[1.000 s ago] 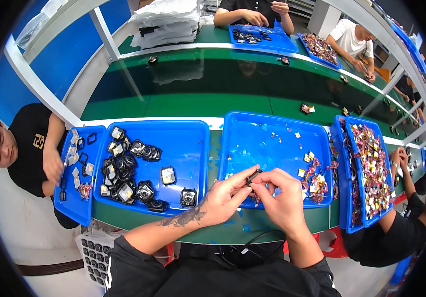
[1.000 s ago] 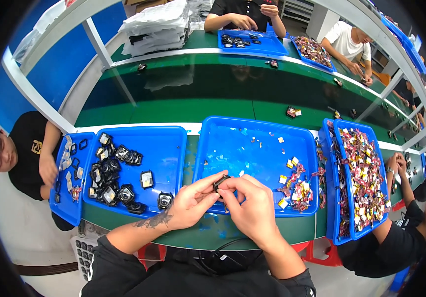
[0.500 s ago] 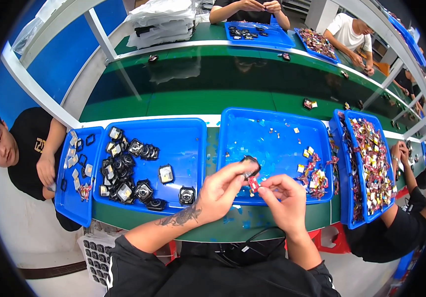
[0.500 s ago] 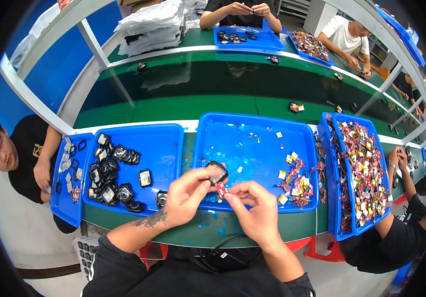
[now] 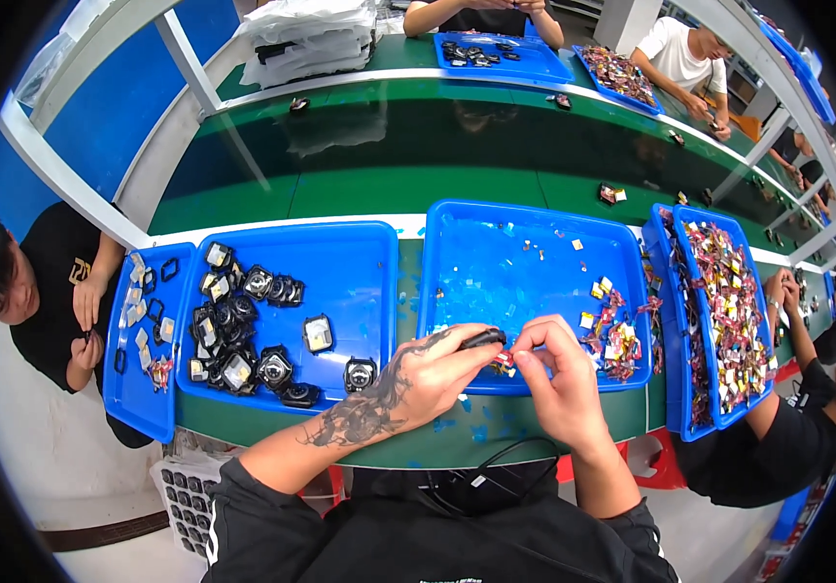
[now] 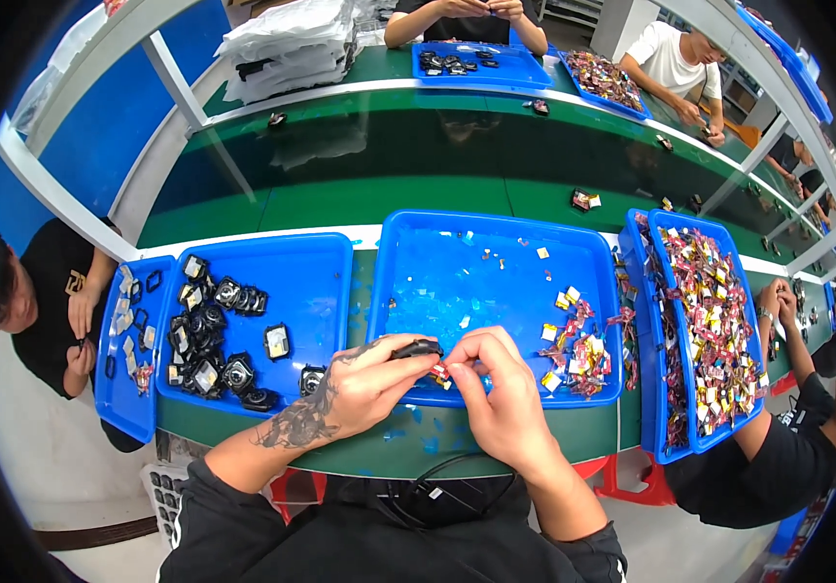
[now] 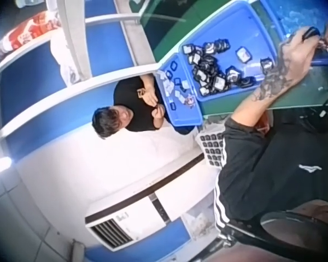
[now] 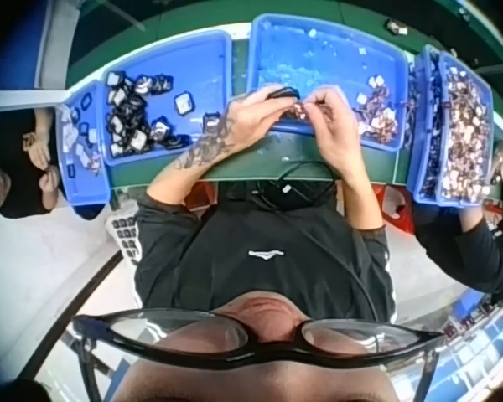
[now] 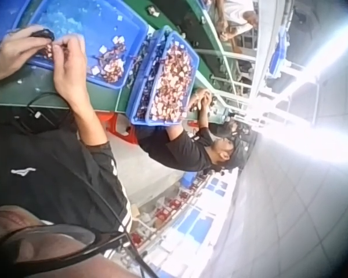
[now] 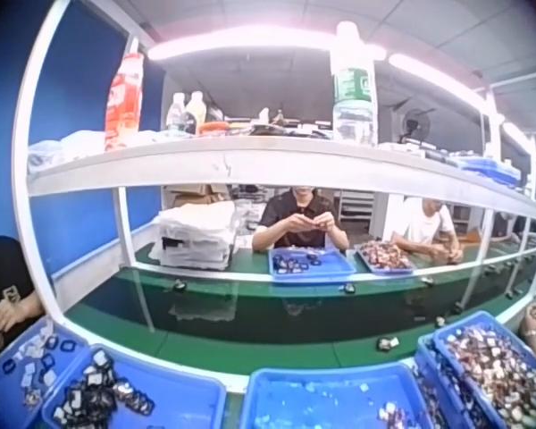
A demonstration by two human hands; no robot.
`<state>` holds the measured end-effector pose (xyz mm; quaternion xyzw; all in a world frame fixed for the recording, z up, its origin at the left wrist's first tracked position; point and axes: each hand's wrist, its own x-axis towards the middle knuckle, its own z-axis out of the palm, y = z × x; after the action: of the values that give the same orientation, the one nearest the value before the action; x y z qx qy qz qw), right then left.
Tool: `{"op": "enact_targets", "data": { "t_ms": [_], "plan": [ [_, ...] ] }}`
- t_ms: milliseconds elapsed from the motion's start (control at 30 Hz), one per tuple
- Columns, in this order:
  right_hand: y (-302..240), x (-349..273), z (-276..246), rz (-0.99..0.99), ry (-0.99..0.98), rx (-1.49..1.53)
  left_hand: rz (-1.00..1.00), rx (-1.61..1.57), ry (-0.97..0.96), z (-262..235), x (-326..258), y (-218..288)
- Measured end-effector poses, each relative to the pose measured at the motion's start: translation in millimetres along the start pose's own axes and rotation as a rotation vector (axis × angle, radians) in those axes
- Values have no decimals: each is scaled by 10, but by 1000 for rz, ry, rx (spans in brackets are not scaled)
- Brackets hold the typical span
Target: Assembling small electronic components into a housing on a production line.
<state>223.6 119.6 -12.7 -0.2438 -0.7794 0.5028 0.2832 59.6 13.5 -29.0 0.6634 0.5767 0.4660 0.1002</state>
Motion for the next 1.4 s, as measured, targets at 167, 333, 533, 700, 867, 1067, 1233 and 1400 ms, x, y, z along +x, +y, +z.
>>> {"op": "enact_targets", "data": {
  "t_ms": [167,333,533,700,867,1067,1233,1400],
  "plan": [
    [6,-7,-16,-119,15,-74,-758,-894,-91,73,-16,-17],
    [11,-60,41,-49,51,35,-845,-1057,-134,68,-25,-33],
    [-11,-28,50,87,97,133,-674,-891,-56,88,-19,46],
    [-26,19,55,166,76,309,-504,-665,-84,14,5,61],
    [7,10,117,142,78,279,-461,-729,-79,35,-26,14],
    [58,-22,190,91,158,335,-429,-699,-59,34,-25,30],
    [93,-55,257,59,236,342,-468,-721,-40,21,-14,53],
    [48,-48,300,51,282,422,-411,-492,-29,-14,15,101]
  ]
}}
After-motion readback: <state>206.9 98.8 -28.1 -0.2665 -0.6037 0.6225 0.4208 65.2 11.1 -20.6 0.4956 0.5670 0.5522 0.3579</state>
